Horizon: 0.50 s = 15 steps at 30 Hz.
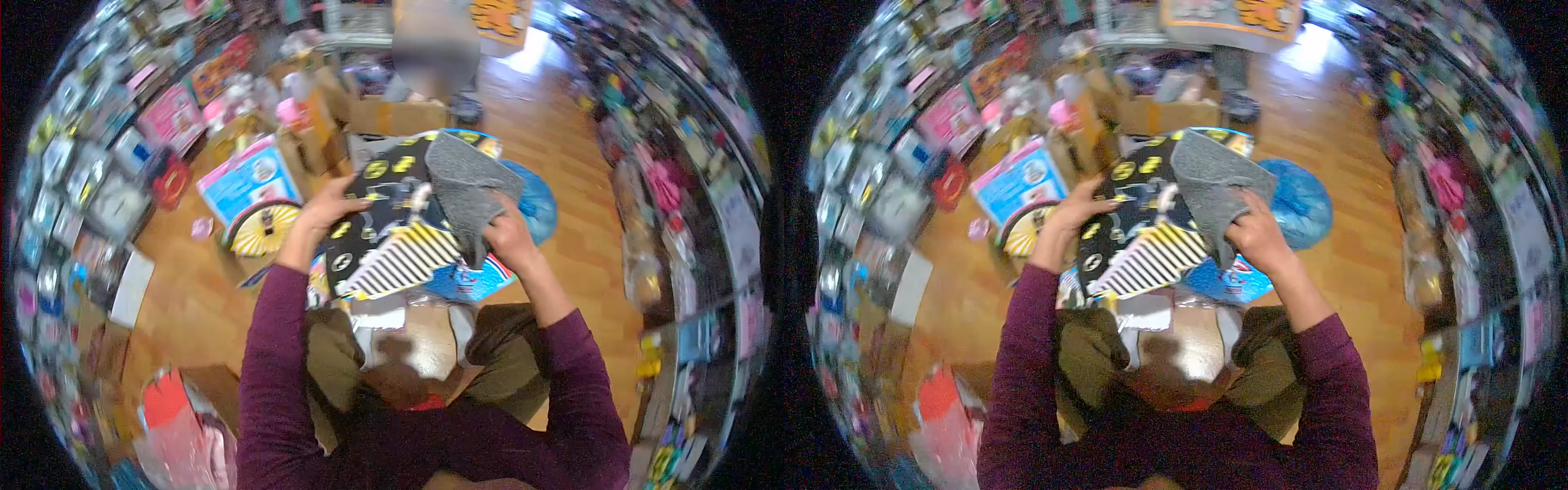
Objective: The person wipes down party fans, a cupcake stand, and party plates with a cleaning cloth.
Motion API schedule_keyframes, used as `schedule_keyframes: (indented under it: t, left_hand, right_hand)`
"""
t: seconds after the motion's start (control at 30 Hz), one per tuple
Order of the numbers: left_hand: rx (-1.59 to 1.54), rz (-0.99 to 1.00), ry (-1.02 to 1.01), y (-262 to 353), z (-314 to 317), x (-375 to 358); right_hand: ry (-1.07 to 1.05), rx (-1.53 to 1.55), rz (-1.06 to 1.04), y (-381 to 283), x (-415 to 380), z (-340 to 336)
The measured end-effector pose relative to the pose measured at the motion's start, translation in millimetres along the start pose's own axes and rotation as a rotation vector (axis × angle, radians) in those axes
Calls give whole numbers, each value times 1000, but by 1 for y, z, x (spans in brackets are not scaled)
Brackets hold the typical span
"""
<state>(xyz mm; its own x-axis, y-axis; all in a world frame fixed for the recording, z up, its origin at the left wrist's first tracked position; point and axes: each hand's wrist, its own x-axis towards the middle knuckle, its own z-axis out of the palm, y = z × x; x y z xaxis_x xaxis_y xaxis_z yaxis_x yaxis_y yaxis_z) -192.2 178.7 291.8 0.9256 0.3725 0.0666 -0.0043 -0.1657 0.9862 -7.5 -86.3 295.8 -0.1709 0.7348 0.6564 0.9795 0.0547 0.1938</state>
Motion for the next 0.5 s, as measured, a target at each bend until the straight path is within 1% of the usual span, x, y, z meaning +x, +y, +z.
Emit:
schedule_keyframes:
  t: [0.03,0.07,0.1,0.13,0.17,0.2,0.23,0.3,0.37,0.43,0.5]
  left_hand:
    - [70,-13,49,10,0,-5]
    - [89,-23,103,7,-7,-4]
    - [109,19,154,-5,-17,0]
    - [126,-35,297,17,-6,-11]
    - [210,-29,259,3,-22,-4]
    - [259,1,295,2,-25,-5]
    - [437,75,301,-2,-32,-5]
    - [592,128,384,-5,-37,-7]
    - [741,117,382,-10,-48,-5]
    - [755,126,377,-12,-50,-5]
    - [679,124,422,-17,-56,-5]
  right_hand:
    - [-5,-43,40,4,-1,-5]
    - [34,-2,166,8,-3,-9]
    - [76,46,290,11,-6,-12]
    - [69,20,326,16,-9,-17]
    - [94,81,401,21,-10,-20]
    - [124,143,468,26,-11,-23]
    - [123,126,483,28,-14,-24]
    - [190,249,576,35,-18,-22]
    - [204,251,575,32,-17,-24]
    - [210,334,608,26,-14,-25]
    - [205,364,609,20,-12,-25]
